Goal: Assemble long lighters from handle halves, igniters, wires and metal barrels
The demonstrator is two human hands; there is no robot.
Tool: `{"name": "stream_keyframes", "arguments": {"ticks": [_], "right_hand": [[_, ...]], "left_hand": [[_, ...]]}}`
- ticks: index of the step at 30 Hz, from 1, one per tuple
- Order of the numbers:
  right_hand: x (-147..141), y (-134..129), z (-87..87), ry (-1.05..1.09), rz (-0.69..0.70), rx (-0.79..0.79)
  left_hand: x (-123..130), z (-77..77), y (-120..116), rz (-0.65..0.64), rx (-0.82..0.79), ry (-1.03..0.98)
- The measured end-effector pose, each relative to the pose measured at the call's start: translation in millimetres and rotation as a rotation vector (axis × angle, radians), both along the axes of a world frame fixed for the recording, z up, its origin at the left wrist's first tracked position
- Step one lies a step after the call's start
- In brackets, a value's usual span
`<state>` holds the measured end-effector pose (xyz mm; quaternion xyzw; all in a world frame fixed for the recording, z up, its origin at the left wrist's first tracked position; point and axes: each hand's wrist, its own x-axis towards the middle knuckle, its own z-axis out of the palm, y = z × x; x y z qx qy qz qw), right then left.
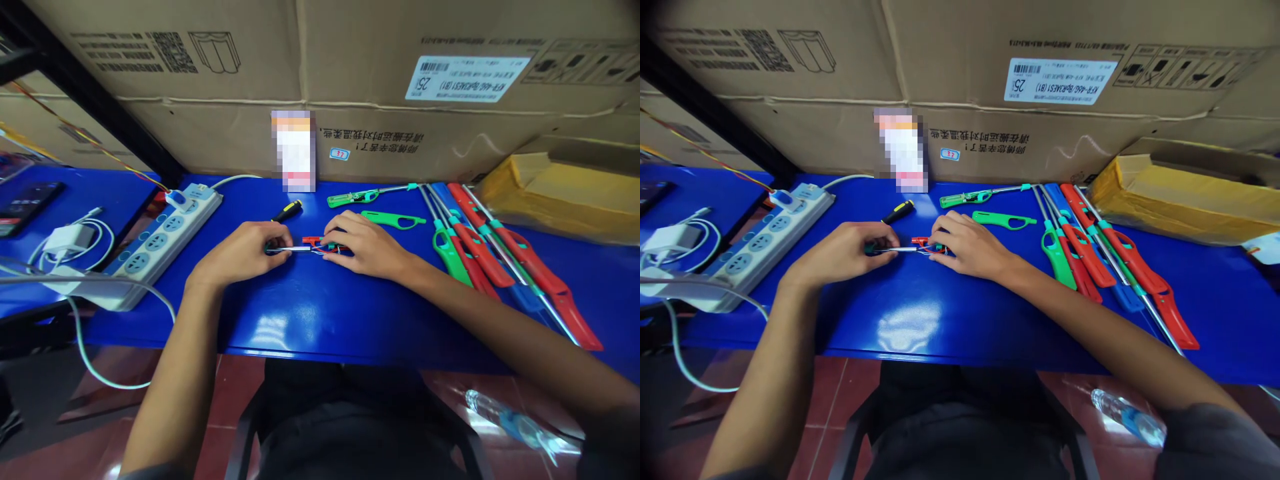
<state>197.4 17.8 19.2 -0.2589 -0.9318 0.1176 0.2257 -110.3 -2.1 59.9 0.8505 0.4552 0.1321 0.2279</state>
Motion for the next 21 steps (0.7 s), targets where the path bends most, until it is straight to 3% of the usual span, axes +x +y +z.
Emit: {"name": "stream_keyframes", "arguments": {"ticks": [10,21], "right_hand": [[-6,0,-6.3,0.118,-0.022,-0.060],[5,11,-14.6,0.173,0.066,-0.138]], "left_hand": [[-1,0.6,-1,0.049,-0.004,-0.030],[-1,1.6,0,0.083,0.036,0.019]]}}
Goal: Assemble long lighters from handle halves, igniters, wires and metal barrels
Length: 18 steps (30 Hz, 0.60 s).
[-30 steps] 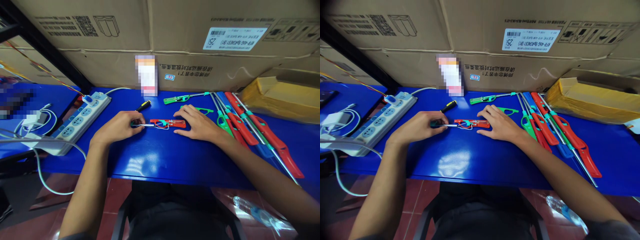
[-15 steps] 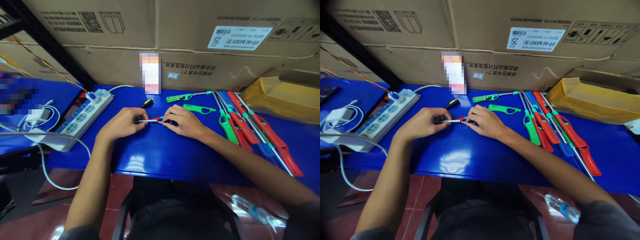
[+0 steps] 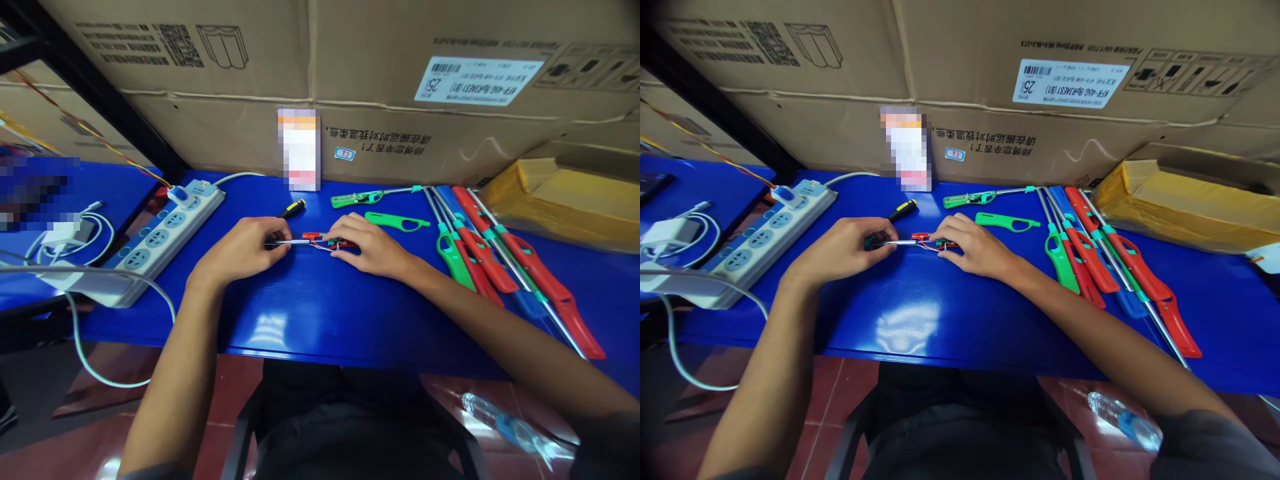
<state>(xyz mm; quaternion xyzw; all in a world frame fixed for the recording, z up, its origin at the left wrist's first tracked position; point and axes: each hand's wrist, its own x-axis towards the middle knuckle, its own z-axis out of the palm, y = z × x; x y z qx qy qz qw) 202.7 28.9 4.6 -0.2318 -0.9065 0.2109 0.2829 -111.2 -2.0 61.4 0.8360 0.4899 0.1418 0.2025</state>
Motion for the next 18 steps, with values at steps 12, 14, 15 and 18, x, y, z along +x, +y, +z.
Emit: {"name": "stream_keyframes", "arguments": {"ticks": [12,14,15,18], "right_hand": [[2.5,2.1,-5.0,0.013,0.045,0.068],[2.1,1.9,-5.1,0.013,0.041,0.073],[1.8,1.9,-5.2,0.014,0.038,0.075],[0.9,2.1,-6.2,0.030,0.038,0.083]], "left_hand": [[1.4,-0.1,-0.3,-0.028,-0.054,-0.004],[-0.1,0.0,0.0,-0.049,-0.046,-0.008],[-0.9,-0.1,0.2,-0.056,-0.040,-0.009],[-2.8,-1.1,0.9,-0.058,-0.032,-0.020]]}}
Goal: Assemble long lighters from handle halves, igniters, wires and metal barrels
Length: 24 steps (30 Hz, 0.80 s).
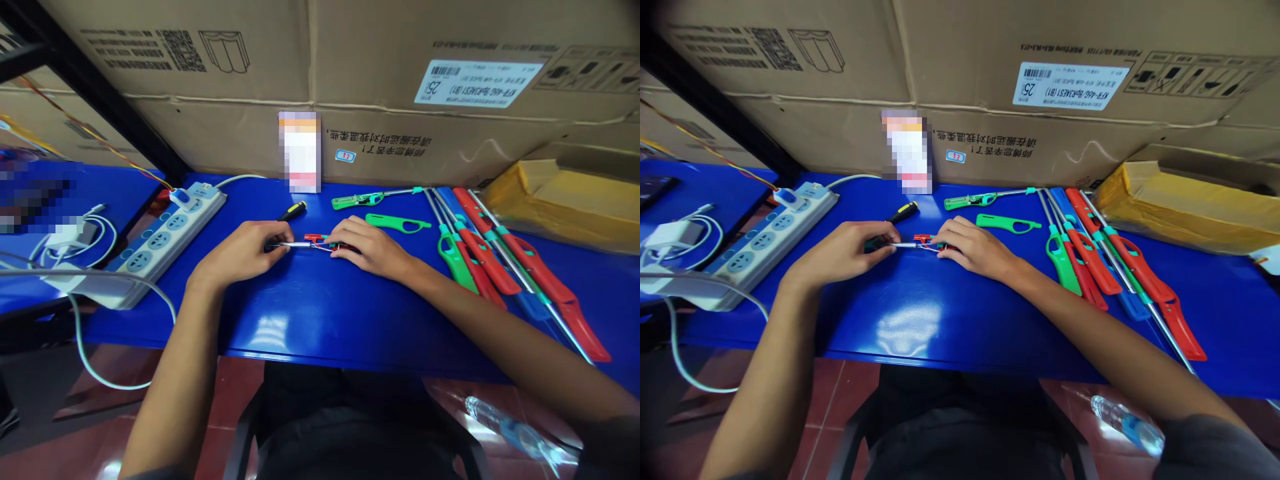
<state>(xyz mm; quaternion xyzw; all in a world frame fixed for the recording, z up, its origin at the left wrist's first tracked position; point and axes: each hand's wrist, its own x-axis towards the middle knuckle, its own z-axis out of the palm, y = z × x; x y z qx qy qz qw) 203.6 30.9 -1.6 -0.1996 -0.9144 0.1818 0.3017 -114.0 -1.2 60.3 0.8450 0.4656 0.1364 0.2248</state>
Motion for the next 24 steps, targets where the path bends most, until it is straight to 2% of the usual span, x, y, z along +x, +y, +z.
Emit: {"name": "stream_keyframes", "arguments": {"ticks": [9,15,24], "right_hand": [[-2.8,0.3,0.0,-0.006,-0.034,-0.073],[-6.1,-0.5,3.0,-0.029,-0.043,-0.047],[-8.8,1.3,-1.8,-0.009,-0.046,-0.057]], "left_hand": [[-2.3,-5.7,2.3,-0.010,0.065,0.003],[-2.0,-4.7,1.8,-0.017,0.077,0.015],[3.3,-3.9,-1.6,-0.025,0.110,0.010]]}}
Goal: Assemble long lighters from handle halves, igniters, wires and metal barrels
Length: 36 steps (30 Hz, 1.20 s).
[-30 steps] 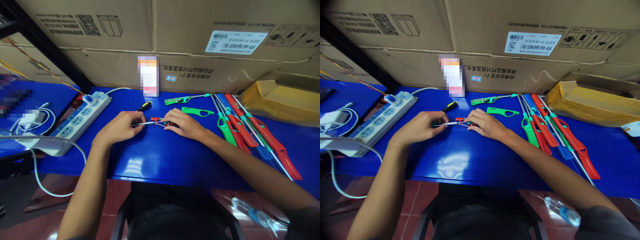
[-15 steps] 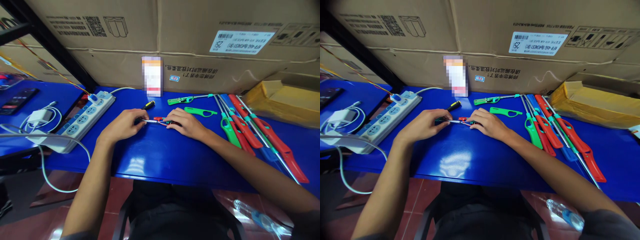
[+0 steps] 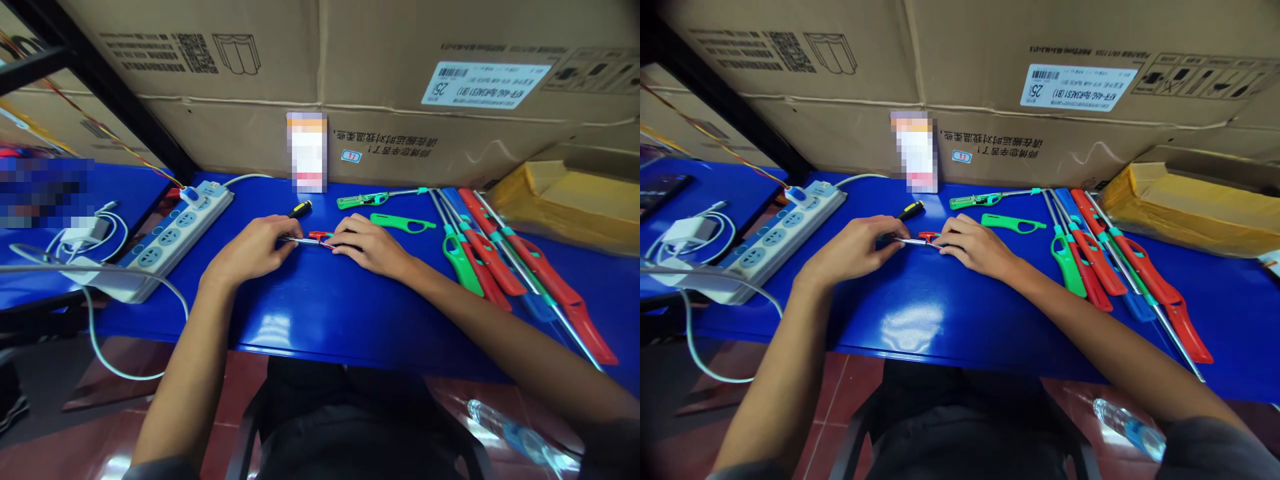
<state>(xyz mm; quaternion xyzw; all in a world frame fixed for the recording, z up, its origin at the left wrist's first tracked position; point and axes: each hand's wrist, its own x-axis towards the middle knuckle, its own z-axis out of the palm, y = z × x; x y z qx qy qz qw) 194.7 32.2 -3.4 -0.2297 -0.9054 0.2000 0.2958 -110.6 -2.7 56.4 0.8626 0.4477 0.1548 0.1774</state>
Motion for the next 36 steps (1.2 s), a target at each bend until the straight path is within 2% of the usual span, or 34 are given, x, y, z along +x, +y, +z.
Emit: {"name": "stream_keyframes", "arguments": {"ticks": [6,13,19,28,36], "right_hand": [[-1,-2,3.9,0.002,-0.016,-0.015],[-4,-5,9.3,-0.009,-0.061,-0.069],[-9,-5,12.1,-0.020,-0.063,-0.044],[-14,1,8.2,-0.003,-0.064,-0.110],[-15,5,5.5,0.015,-0.082,-0.168]], "left_hand": [[-5,1.5,1,0.045,0.004,-0.007],[-4,0.7,1,0.030,-0.016,-0.004],[-1,0.6,0,0.029,-0.063,-0.024],[8,-7.4,3,-0.104,-0.082,-0.018],[12,-4.5,0,-0.057,-0.131,-0.052]]}}
